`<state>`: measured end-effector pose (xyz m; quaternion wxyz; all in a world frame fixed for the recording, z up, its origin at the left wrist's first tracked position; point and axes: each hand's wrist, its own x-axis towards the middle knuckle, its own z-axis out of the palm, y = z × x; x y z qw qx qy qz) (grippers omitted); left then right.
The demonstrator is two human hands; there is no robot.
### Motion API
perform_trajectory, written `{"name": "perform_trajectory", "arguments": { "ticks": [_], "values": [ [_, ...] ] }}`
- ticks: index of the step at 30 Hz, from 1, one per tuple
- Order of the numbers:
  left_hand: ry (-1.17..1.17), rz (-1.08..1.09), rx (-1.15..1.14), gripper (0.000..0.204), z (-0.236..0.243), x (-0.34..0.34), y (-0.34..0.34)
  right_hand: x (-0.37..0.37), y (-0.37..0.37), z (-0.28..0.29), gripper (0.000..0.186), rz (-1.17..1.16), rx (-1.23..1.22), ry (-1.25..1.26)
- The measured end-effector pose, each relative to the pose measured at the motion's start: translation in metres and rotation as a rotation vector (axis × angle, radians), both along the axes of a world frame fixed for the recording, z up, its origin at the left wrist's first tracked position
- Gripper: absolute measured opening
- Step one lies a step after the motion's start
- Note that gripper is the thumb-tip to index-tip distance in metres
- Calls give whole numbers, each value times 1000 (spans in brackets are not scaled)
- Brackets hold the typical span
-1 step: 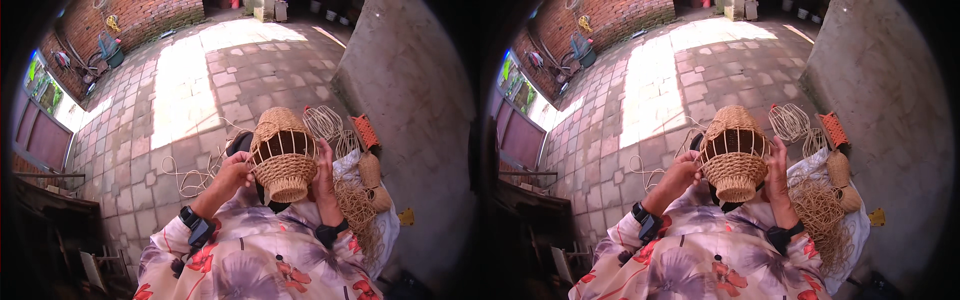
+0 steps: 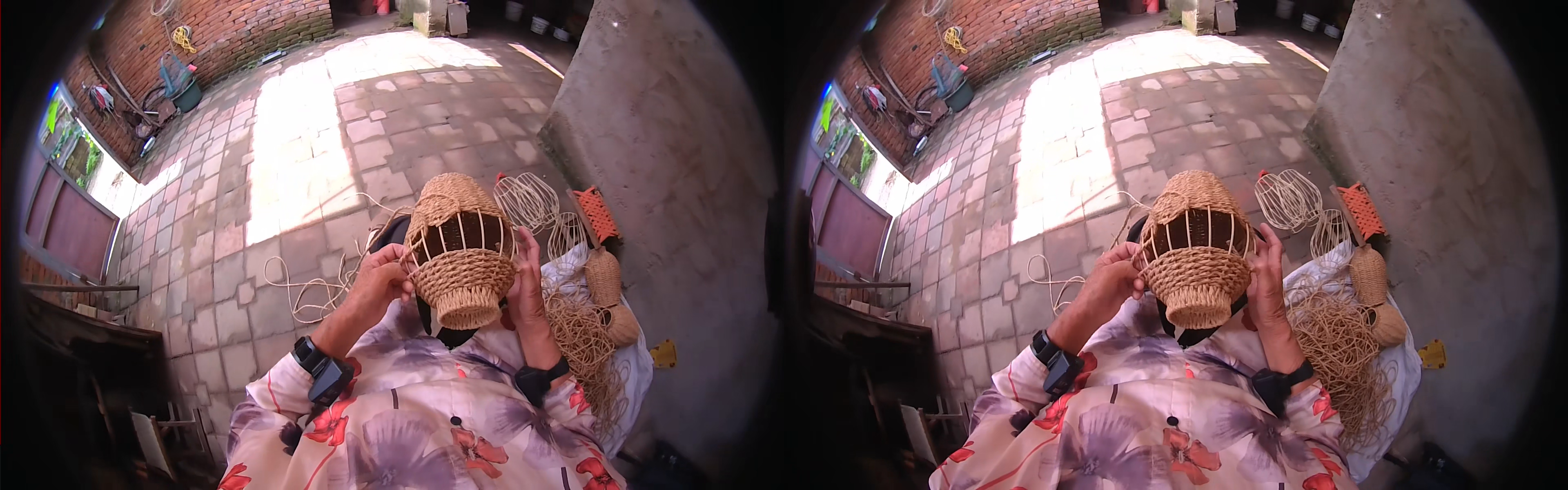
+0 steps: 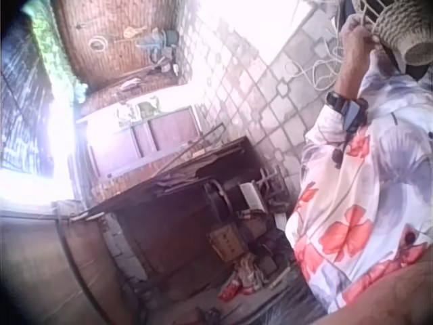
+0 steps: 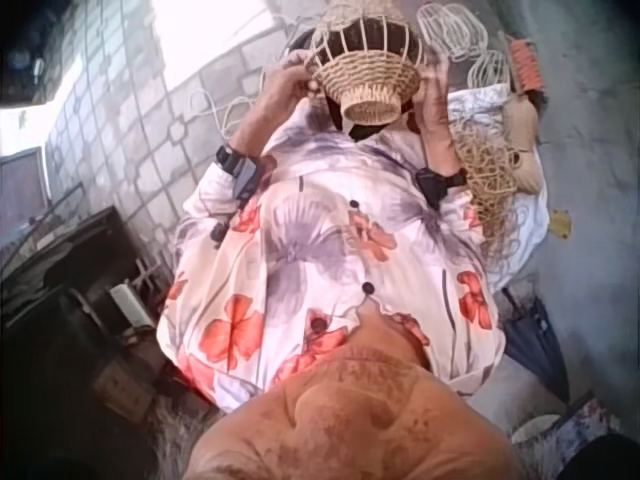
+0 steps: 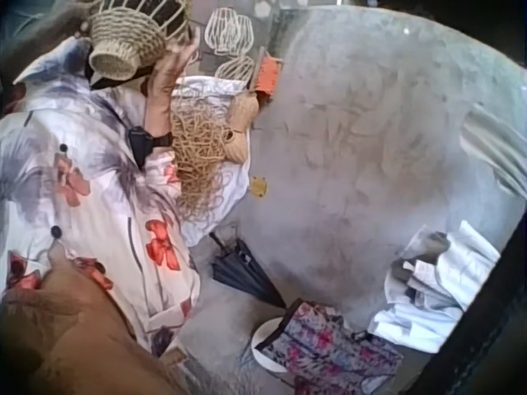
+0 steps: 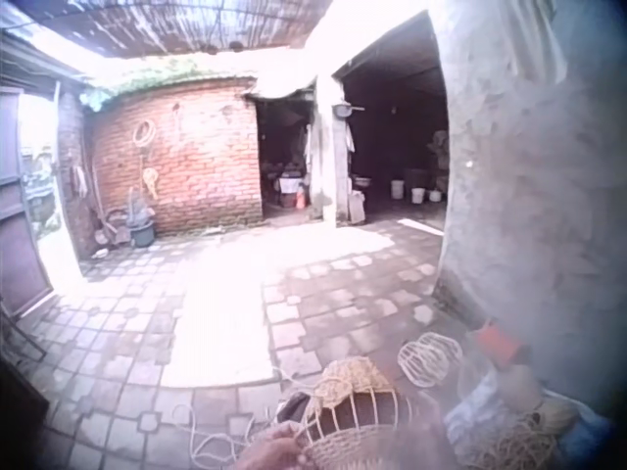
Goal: Weaving a small basket by hand using straw or rattan strips.
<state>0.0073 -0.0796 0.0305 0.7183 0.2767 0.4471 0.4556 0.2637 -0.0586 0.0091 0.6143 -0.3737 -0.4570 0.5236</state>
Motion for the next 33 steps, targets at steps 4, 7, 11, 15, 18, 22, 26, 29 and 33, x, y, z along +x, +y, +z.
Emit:
{"name": "perform_trajectory", "arguments": {
  "ticks": [4,7,11,15,18,22,26,29,33],
  "values": [
    [121,-29,191,23,28,-3,12,18,3,7,46,46,-73,-314],
    [251,-170,277,23,39,3,14,9,-3,37,26,-202,113,-461],
    [430,-333,301,21,36,24,18,-26,-22,56,25,-91,148,-672],
    [219,-306,284,17,38,24,16,-27,-25,45,28,-165,134,-764],
    [286,-256,252,13,35,21,13,-26,-24,44,30,-270,290,-879],
    [828,-54,871,15,31,15,8,-28,-24,44,33,-232,143,-949],
    [584,-202,508,11,52,25,12,-30,-24,42,33,-206,134,-962],
    [1084,-162,1088,15,71,35,20,-30,-24,40,33,-226,183,-943],
    [1202,-412,1223,16,64,41,27,-30,-23,39,32,-222,177,-925]
  ]
}}
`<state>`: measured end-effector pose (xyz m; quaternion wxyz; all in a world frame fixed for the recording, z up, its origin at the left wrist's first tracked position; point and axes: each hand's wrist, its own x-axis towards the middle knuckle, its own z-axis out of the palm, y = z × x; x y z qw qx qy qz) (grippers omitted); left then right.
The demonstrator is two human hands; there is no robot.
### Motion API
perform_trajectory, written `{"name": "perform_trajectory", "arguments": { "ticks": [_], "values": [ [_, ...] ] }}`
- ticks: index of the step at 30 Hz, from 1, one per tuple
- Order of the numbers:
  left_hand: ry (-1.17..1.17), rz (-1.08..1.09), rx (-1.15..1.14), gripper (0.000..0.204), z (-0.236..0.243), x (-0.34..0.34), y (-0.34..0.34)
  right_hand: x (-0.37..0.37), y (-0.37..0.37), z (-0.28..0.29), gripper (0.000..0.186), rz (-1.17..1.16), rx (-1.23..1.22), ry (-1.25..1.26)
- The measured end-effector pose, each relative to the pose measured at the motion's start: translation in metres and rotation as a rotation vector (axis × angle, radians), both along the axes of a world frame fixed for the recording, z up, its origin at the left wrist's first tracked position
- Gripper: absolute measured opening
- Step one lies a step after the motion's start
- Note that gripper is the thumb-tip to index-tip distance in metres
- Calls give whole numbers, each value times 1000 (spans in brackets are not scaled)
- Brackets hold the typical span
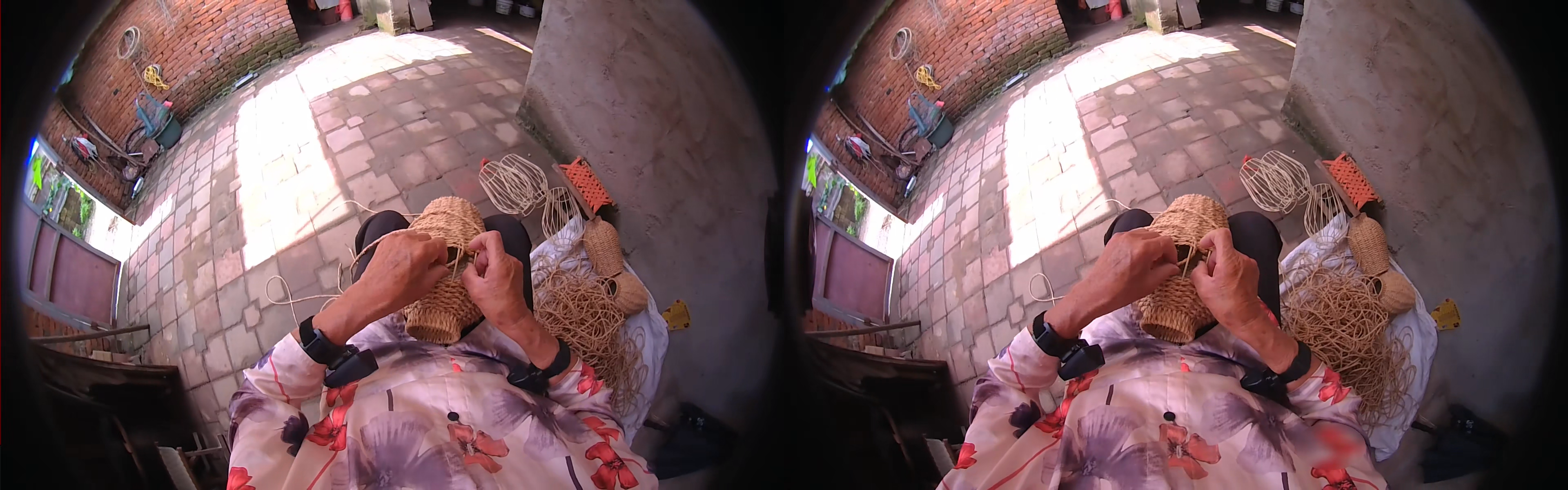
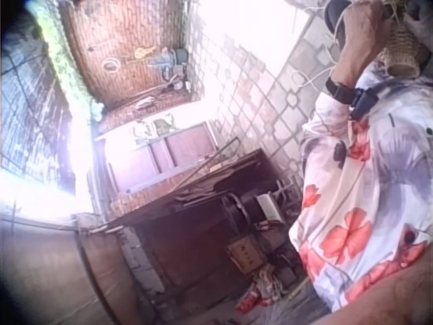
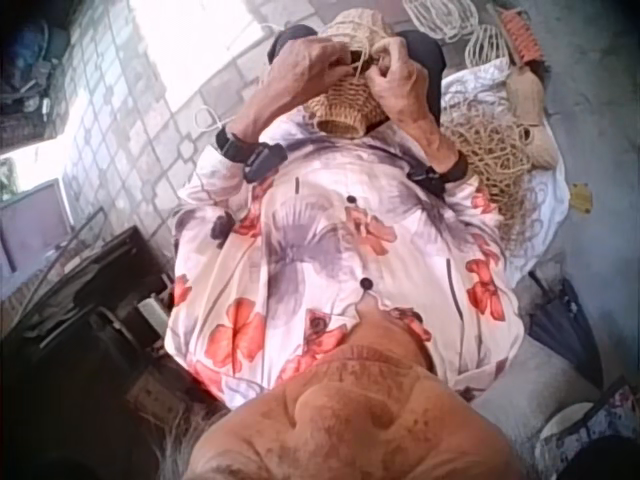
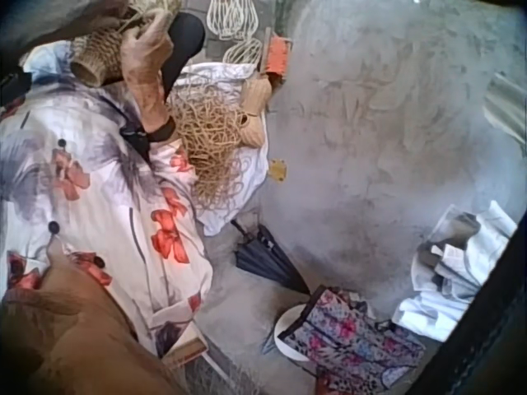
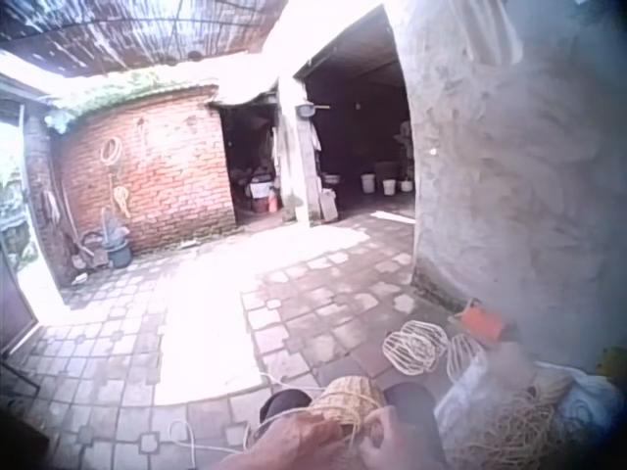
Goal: Weaving a small basket by hand using straw or rattan strips.
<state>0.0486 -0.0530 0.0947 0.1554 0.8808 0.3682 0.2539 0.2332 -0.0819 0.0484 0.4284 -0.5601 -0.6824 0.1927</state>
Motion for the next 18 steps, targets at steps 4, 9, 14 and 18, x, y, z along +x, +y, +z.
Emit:
{"name": "perform_trajectory", "arguments": {
  "ticks": [4,9,14,18],
  "values": [
    [-6,302,-15,11,1,-36,4,6,2,-1,28,-10,-16,31],
    [43,270,-122,11,-11,-63,-2,5,5,-2,26,1,49,80],
    [-267,244,-688,13,-9,-55,14,5,2,-1,24,11,-4,45],
    [-762,154,-1156,13,-15,-28,19,4,2,-1,23,10,2,71]
  ]
}}
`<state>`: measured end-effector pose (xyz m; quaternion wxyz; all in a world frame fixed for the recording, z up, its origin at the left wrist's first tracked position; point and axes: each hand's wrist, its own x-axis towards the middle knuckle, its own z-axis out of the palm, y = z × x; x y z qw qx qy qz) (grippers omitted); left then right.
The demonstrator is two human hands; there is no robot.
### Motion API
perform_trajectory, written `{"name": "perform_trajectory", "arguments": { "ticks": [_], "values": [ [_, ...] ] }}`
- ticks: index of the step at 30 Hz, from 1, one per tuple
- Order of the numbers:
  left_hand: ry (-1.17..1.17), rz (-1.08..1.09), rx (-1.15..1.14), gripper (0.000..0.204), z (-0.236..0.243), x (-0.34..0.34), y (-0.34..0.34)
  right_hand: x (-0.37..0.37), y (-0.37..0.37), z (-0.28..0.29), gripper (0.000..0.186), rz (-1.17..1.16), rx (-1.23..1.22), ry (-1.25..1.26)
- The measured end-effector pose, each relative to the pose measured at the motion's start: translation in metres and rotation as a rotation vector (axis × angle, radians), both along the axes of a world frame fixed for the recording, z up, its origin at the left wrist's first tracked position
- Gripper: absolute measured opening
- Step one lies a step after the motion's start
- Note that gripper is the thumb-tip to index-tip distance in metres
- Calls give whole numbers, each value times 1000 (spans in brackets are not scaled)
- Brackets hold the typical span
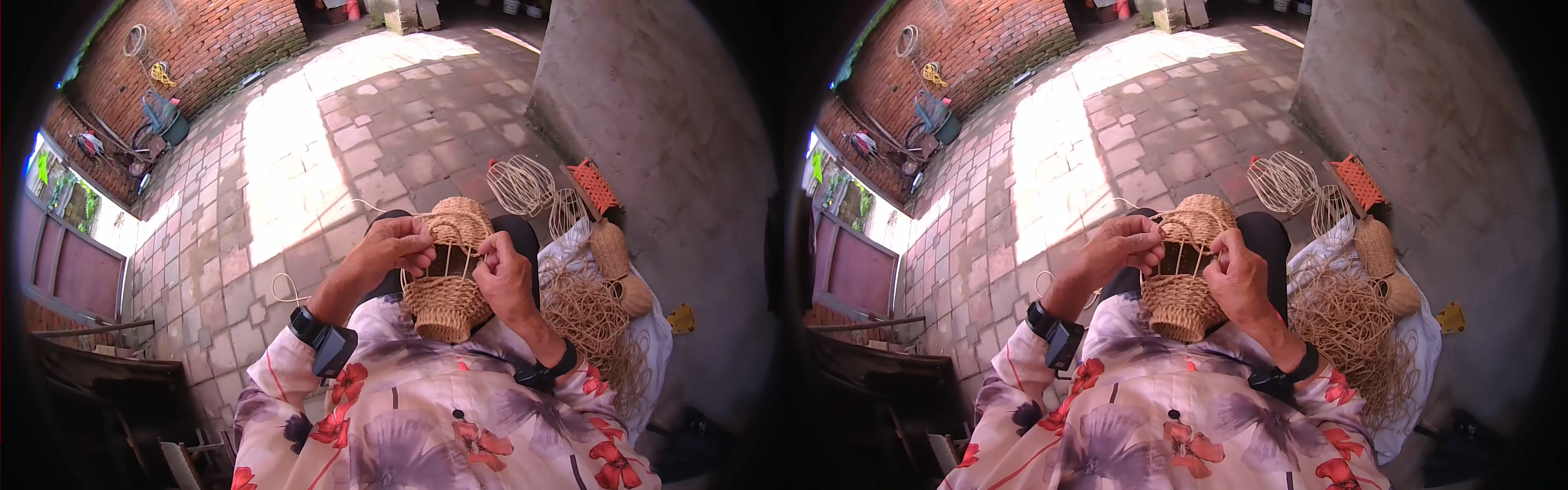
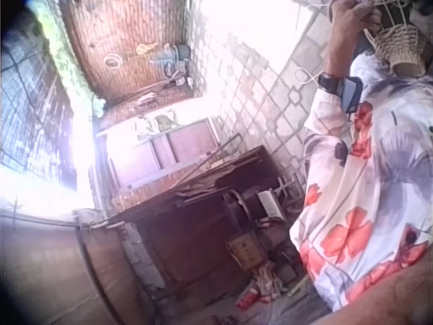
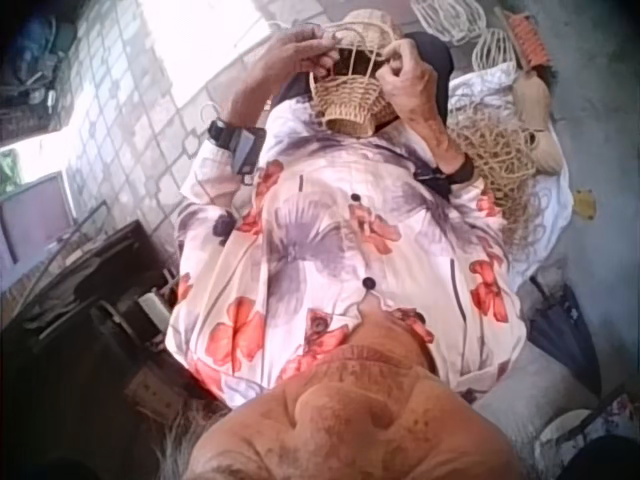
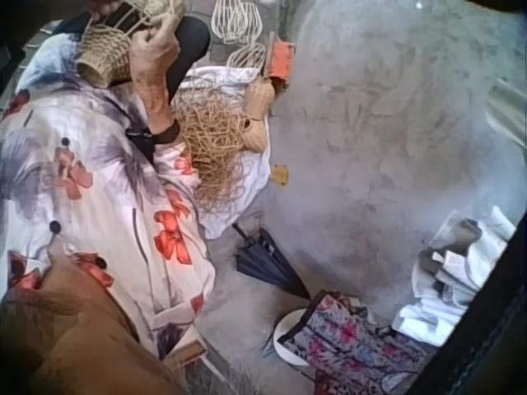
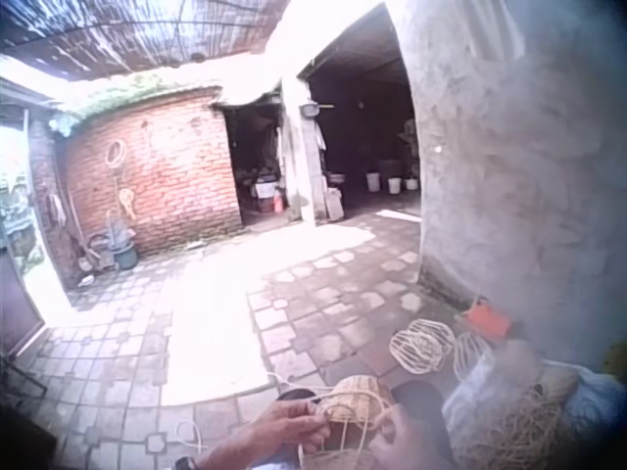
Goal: Weaving a small basket by hand using straw or rattan strips.
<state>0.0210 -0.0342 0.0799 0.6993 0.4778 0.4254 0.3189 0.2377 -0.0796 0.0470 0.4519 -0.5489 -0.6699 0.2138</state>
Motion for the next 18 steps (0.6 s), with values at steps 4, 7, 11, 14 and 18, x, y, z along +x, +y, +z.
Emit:
{"name": "perform_trajectory", "arguments": {
  "ticks": [4,7,11,14,18],
  "values": [
    [456,25,478,15,-17,17,2,-1,0,0,23,3,5,-4],
    [882,65,861,14,-9,29,-12,1,1,0,23,0,4,-3],
    [1067,103,848,19,-17,34,-18,0,1,1,23,4,-5,-1],
    [726,224,703,22,-26,29,-17,-1,2,1,23,-1,-6,3],
    [87,299,159,21,-27,10,-18,2,2,-3,23,-5,9,5]
  ]
}}
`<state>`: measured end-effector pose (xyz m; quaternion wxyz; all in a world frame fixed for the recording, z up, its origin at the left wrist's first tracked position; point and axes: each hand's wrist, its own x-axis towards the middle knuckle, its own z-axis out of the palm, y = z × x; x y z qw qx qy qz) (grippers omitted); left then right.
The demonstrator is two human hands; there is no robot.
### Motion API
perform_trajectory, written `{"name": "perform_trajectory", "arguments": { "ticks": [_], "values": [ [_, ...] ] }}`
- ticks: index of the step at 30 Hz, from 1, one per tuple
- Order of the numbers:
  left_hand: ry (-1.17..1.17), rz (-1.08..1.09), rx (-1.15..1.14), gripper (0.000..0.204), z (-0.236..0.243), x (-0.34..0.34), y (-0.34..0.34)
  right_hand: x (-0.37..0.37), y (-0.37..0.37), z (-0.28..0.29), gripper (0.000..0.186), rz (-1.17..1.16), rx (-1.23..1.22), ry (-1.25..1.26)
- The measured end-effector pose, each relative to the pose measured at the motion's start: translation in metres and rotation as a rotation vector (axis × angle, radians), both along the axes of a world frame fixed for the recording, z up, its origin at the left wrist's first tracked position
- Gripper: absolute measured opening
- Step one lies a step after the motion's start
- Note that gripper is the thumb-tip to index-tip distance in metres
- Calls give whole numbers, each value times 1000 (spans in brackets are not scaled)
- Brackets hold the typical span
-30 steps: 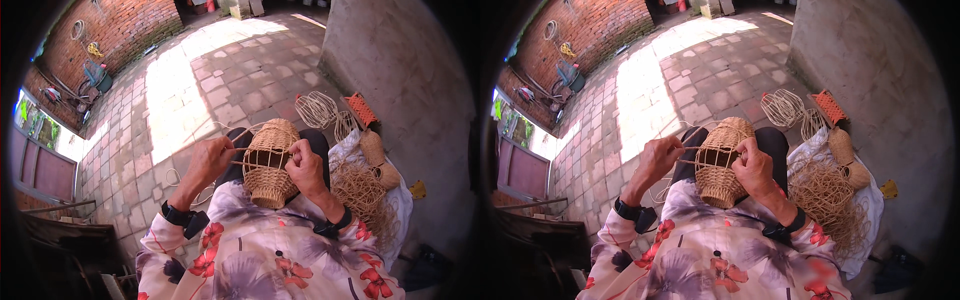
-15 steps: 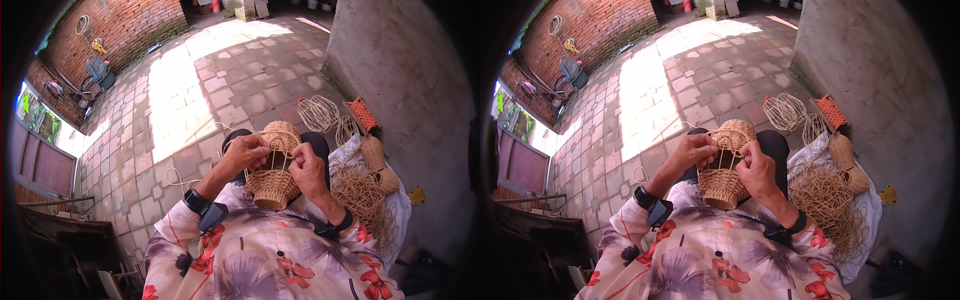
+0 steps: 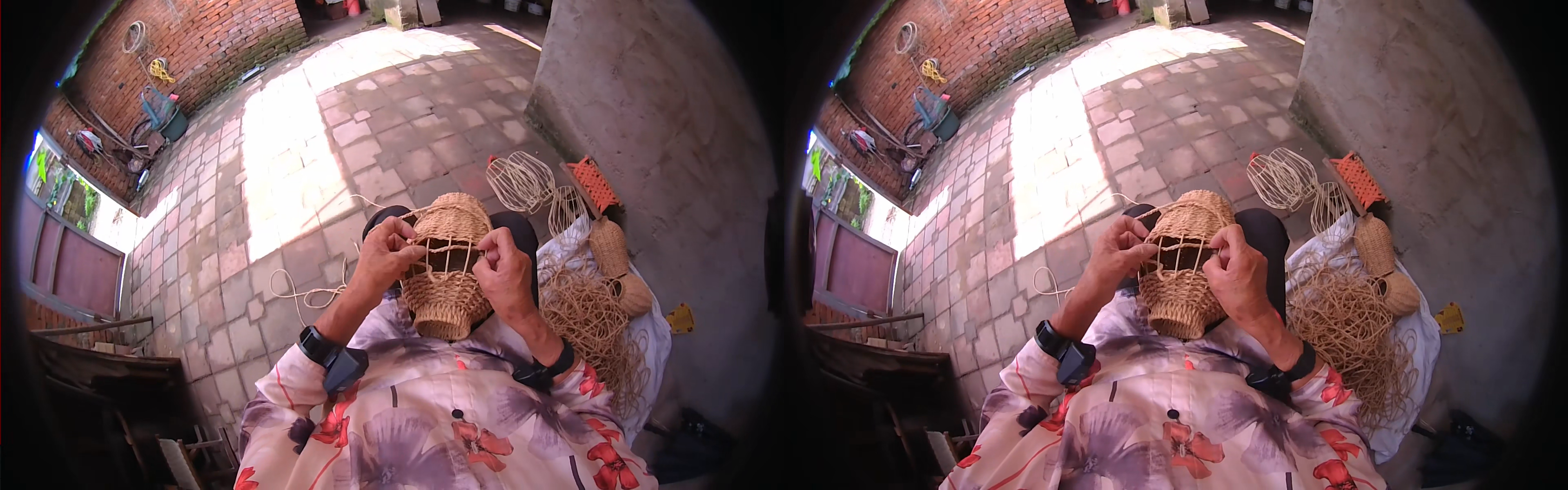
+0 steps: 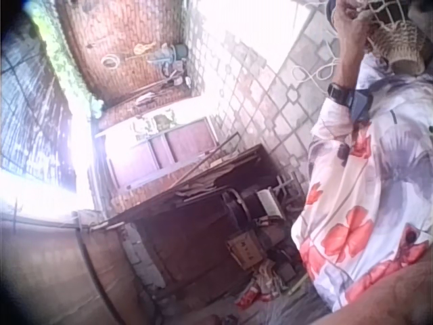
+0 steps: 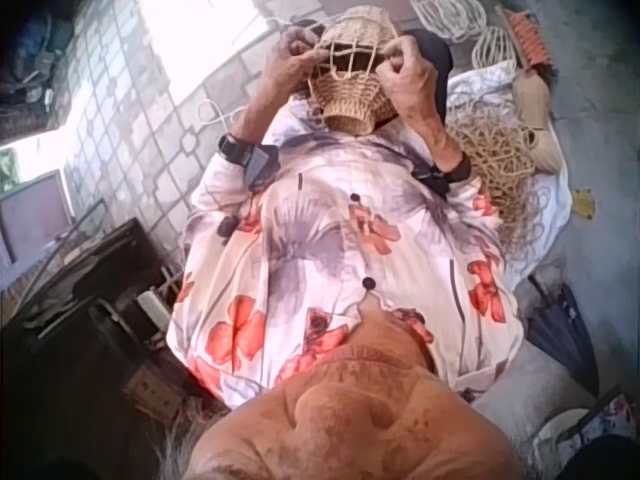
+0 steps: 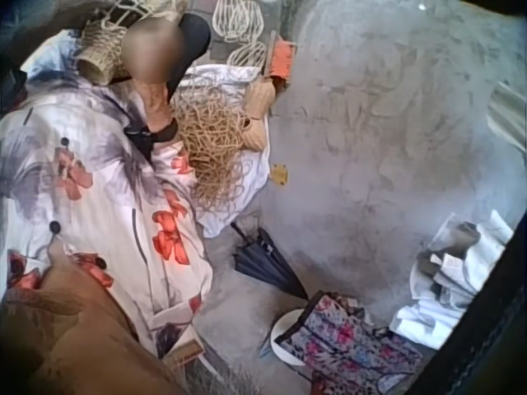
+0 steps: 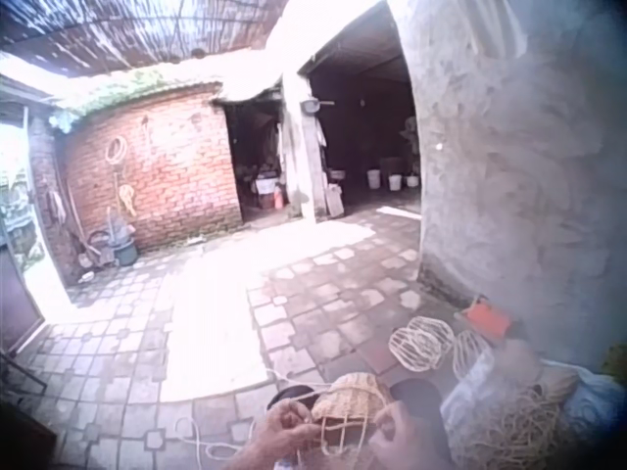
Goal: Weaving a small basket by hand using straw or rattan strips.
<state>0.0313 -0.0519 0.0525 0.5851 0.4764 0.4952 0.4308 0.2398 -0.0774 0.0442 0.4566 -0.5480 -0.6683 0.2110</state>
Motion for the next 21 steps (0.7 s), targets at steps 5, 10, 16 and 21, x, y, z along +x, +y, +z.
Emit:
{"name": "perform_trajectory", "arguments": {
  "ticks": [5,10,16,21],
  "values": [
    [286,147,-129,22,-34,-49,-33,0,-2,3,23,12,-31,-5],
    [587,111,431,25,-20,-46,-39,1,-1,-1,22,15,-6,12],
    [738,-52,696,11,6,-7,-19,-2,-1,1,22,18,-28,23],
    [1025,250,401,12,-18,-41,-15,2,-1,0,23,17,-38,40]
  ]
}}
